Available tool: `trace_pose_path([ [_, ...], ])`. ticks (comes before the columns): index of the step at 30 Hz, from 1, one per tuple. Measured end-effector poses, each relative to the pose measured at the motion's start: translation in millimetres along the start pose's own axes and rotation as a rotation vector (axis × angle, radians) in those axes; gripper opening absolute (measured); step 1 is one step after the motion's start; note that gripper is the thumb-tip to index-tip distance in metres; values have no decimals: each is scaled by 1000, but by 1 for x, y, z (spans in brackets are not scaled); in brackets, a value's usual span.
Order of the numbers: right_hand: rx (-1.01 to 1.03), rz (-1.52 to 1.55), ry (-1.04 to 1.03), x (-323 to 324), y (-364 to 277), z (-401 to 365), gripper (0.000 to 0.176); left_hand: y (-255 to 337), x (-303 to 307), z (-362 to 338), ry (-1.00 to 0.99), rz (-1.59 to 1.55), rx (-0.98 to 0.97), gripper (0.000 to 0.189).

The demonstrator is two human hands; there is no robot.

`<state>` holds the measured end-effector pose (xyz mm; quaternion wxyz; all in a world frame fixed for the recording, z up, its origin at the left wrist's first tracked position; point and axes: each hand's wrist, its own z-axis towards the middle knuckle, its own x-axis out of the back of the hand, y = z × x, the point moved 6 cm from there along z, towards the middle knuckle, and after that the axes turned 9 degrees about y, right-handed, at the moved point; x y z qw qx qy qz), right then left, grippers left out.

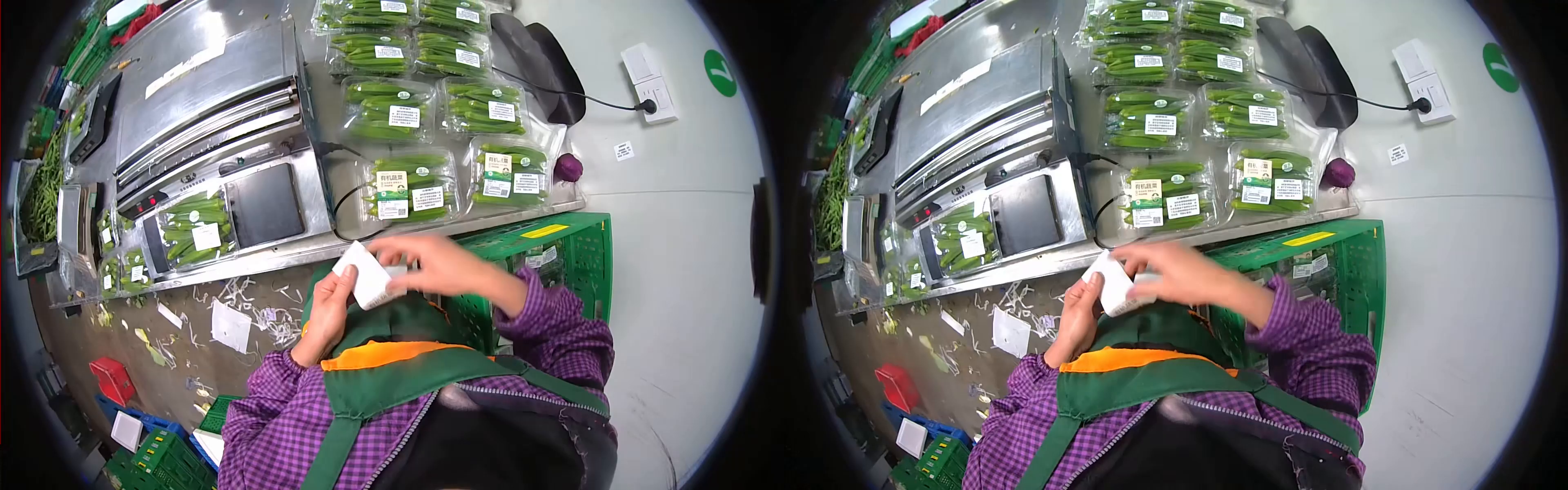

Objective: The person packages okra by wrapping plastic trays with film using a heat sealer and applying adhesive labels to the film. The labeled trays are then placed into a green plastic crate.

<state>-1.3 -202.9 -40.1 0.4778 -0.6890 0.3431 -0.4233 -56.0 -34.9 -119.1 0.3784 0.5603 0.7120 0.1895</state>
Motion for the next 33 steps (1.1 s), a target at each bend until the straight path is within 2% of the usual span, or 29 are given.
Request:
trace_pose_path([
  [1,31,7,-17,-5,-4,-6,41,2,-4,2,-5,3,-5,31],
  [2,136,-235,-56,-23,-4,-18,38,5,-8,3,15,-57,-7,30],
  [5,315,-257,98,-26,-9,-18,25,7,-8,7,27,-120,-20,30],
  [9,348,-391,79,-27,-17,-15,17,12,-10,9,31,-133,-32,31],
  [11,514,-243,232,-14,-36,-7,11,20,0,10,217,-286,-43,31],
  [12,384,-80,178,-6,-32,0,7,32,9,13,329,-297,-96,29],
  [13,273,86,241,7,-31,11,8,36,30,22,324,-310,-185,26],
  [15,120,177,380,40,-20,44,11,36,59,31,391,-420,-221,23],
  [16,71,228,486,54,-13,65,12,43,62,30,350,-440,-259,25],
  [17,22,279,591,67,-1,86,14,56,44,22,349,-479,-172,31],
  [19,19,82,601,87,25,130,16,66,25,9,153,-458,-65,36],
  [20,16,66,621,91,39,149,18,46,31,10,-50,-546,47,40],
  [21,15,50,641,94,53,168,19,40,23,1,-431,-731,156,45],
  [23,68,26,673,96,80,198,23,39,1,-21,-271,-468,491,53],
  [25,213,-515,717,95,65,209,28,40,-8,-31,-500,-457,539,58],
  [26,96,-615,698,95,72,210,35,50,-19,-33,-819,-382,395,61],
  [27,92,-612,698,96,73,208,35,47,-8,-36,-653,-212,371,56],
  [29,472,-949,719,85,43,195,34,58,-15,-28,-761,221,7,45],
  [30,470,-953,721,87,47,192,34,56,-18,-28,-766,220,8,45],
  [32,402,-1124,521,80,65,185,39,42,-12,-18,-508,329,81,35],
  [33,392,-1130,536,82,60,175,39,38,-14,-16,-523,340,82,35],
])
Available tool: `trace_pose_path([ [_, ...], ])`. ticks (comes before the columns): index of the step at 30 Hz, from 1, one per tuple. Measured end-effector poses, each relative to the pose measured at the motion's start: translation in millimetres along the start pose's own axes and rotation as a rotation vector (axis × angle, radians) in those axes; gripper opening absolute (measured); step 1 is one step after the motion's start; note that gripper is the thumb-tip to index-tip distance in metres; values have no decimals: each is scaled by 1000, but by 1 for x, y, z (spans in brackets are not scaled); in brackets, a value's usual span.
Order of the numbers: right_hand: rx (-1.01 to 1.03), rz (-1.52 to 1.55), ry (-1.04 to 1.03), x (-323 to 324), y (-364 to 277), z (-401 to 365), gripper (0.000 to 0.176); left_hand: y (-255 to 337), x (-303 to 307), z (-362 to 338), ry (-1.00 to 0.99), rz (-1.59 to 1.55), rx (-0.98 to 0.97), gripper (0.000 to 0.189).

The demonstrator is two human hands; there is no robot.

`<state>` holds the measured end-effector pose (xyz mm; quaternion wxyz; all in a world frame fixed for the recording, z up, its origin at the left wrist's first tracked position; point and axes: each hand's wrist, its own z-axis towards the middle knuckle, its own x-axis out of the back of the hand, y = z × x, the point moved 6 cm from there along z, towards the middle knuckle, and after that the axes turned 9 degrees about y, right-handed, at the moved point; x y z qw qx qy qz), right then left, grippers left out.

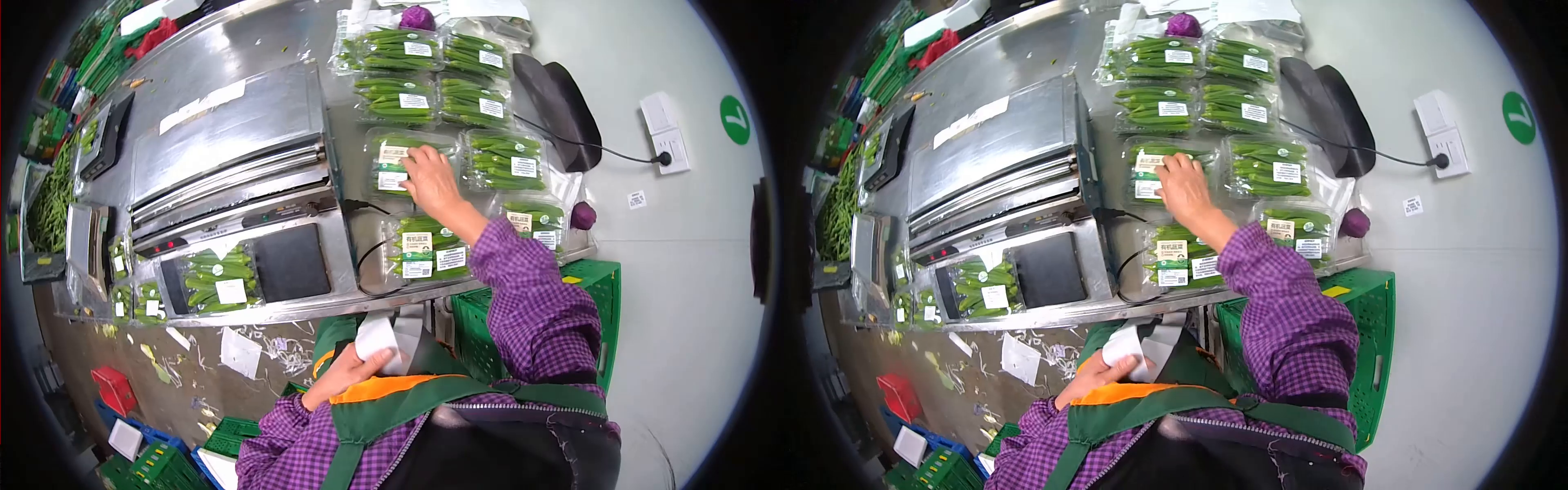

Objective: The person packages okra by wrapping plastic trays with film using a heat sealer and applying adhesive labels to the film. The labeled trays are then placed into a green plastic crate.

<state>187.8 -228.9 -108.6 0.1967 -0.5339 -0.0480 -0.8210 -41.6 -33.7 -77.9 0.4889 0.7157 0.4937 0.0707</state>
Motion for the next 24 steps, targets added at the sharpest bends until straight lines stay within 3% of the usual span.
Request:
trace_pose_path([
  [2,-85,323,45,35,-13,-11,45,-9,18,7,316,19,42,35],
  [4,-207,891,-287,58,-46,-38,46,-12,28,17,435,-90,47,36],
  [6,-205,1222,-578,95,-94,-73,38,-2,24,29,602,-303,-62,36],
  [8,-16,1017,-601,113,-119,-101,33,-9,25,37,652,-331,-37,37],
  [9,-30,1012,-588,114,-122,-111,33,-8,22,41,618,-349,-31,38],
  [11,-18,963,-305,122,-116,-121,26,-9,19,47,570,-349,-15,40],
  [15,-62,935,-255,142,-112,-130,18,-1,5,52,564,-323,15,41],
  [17,-250,943,-252,139,-108,-136,10,9,-7,51,529,-229,-61,41],
  [18,-249,943,-252,138,-108,-137,10,8,-6,51,529,-228,-62,41],
  [20,-63,911,-156,143,-113,-137,14,3,-2,53,526,-211,-27,41],
  [24,-120,941,-184,134,-110,-139,14,1,2,55,590,-298,-17,43],
])
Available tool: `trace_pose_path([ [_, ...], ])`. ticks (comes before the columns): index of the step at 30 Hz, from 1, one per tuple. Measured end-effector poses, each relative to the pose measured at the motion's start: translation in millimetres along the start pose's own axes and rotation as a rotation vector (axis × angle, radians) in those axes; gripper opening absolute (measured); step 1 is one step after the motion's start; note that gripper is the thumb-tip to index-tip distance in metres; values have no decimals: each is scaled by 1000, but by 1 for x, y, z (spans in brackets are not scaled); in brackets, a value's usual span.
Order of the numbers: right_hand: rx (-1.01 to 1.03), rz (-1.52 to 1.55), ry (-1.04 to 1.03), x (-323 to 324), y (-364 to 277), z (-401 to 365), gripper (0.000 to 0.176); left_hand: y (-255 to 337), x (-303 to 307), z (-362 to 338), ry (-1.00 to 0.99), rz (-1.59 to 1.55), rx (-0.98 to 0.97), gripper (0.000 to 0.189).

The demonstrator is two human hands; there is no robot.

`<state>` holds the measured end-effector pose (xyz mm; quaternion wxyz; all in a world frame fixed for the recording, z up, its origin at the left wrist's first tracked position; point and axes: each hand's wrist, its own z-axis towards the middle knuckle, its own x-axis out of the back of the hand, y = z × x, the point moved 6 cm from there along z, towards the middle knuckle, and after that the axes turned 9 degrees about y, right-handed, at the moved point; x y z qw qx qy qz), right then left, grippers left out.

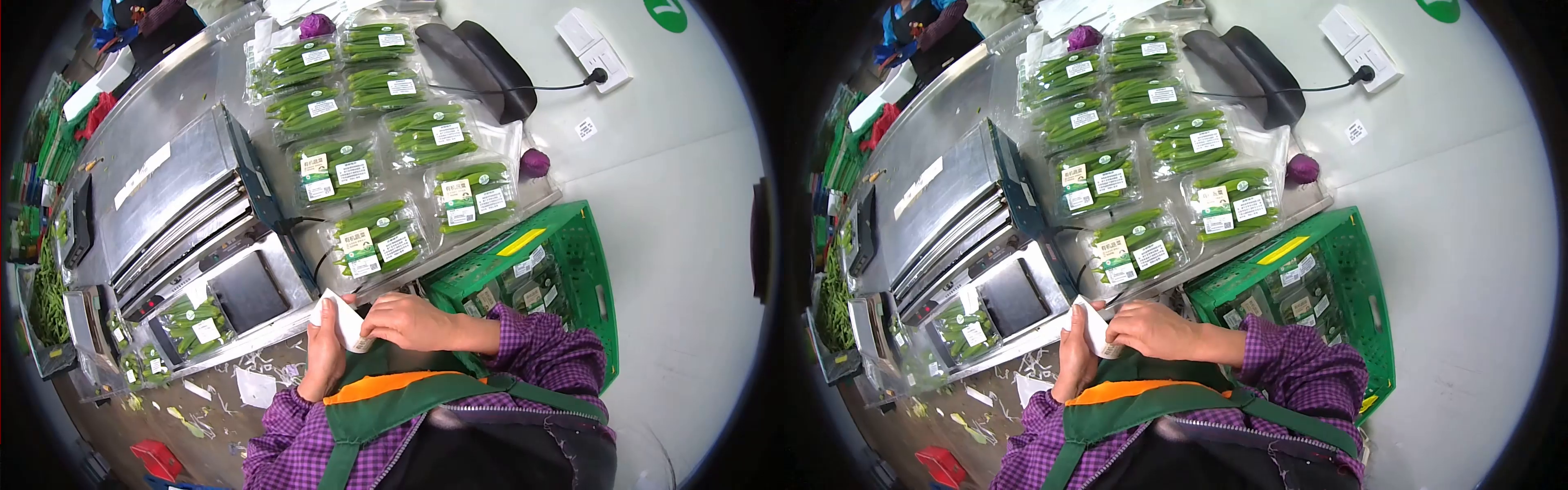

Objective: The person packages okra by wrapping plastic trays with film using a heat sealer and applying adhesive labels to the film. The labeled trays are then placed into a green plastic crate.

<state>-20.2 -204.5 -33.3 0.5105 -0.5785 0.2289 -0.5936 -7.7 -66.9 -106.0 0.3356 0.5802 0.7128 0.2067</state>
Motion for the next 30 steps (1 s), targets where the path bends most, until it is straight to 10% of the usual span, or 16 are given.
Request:
trace_pose_path([
  [12,-57,180,80,2,10,13,6,1,12,17,70,-83,55,42],
  [18,-577,572,535,98,72,44,10,31,57,36,267,-263,-161,52],
  [24,-582,-231,645,179,186,92,20,16,25,-10,-441,-541,393,48],
  [26,-526,-383,655,181,214,104,24,10,17,-30,-406,-338,576,58],
  [30,-366,-875,527,176,215,115,31,15,22,-41,-568,-246,359,64],
])
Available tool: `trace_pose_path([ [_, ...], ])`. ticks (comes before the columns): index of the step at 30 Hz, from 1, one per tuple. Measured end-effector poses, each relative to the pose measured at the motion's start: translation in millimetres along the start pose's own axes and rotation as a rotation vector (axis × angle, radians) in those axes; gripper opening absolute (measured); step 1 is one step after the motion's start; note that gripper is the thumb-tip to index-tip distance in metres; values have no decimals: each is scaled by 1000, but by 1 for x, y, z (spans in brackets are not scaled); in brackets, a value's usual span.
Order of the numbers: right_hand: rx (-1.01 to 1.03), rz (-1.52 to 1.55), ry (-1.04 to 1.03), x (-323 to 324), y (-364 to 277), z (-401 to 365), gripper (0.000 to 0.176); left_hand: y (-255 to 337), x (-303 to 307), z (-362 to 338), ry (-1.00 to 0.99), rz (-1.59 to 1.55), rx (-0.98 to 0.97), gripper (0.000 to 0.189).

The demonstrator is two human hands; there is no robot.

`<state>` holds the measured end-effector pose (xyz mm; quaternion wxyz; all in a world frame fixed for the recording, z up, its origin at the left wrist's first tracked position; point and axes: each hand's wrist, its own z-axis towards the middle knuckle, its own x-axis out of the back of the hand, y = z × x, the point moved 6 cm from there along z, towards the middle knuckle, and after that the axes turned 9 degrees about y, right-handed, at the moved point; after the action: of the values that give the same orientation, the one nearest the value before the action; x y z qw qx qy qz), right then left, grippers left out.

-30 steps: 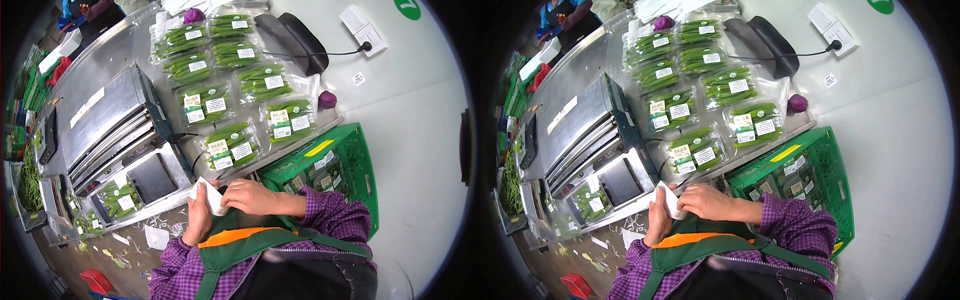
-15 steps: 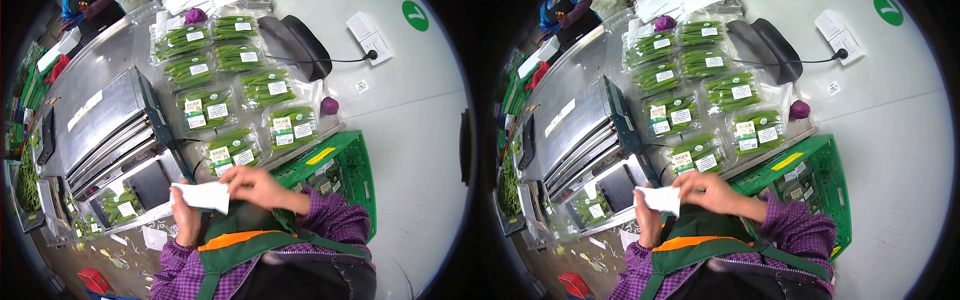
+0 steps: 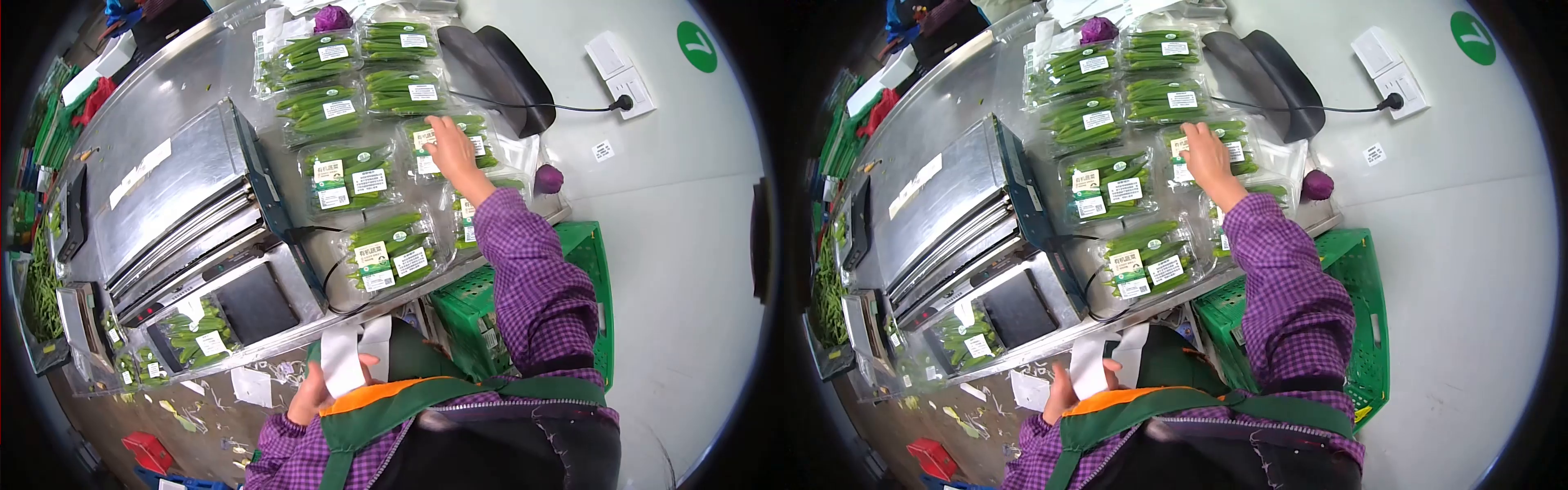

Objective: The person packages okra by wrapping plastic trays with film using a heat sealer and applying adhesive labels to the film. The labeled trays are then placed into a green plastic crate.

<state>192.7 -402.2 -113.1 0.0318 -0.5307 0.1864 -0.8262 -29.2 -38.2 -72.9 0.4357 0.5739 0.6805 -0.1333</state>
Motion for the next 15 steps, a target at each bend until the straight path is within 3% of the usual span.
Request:
trace_pose_path([
  [1,134,-84,48,8,-11,-1,35,3,3,-1,2,-1,0,64],
  [2,269,-168,94,15,-23,-5,39,8,6,-2,-23,352,-97,56],
  [3,271,-167,91,14,-20,-9,39,10,6,-3,-50,704,-195,48],
  [5,380,-317,-87,3,-17,-21,45,11,6,4,16,786,-177,41],
  [6,380,-319,-83,10,-24,-25,45,10,7,8,80,870,-163,33],
  [8,254,-35,-120,35,-59,-35,45,7,14,16,209,760,-134,34],
  [10,152,497,-564,40,-109,-76,45,11,24,25,429,472,-155,36],
  [11,137,830,-752,46,-140,-108,42,9,32,34,488,365,-257,38],
  [12,237,991,-915,68,-169,-134,38,14,28,40,547,298,-347,37],
  [15,370,890,-1016,75,-197,-181,30,22,18,46,546,202,-330,37],
])
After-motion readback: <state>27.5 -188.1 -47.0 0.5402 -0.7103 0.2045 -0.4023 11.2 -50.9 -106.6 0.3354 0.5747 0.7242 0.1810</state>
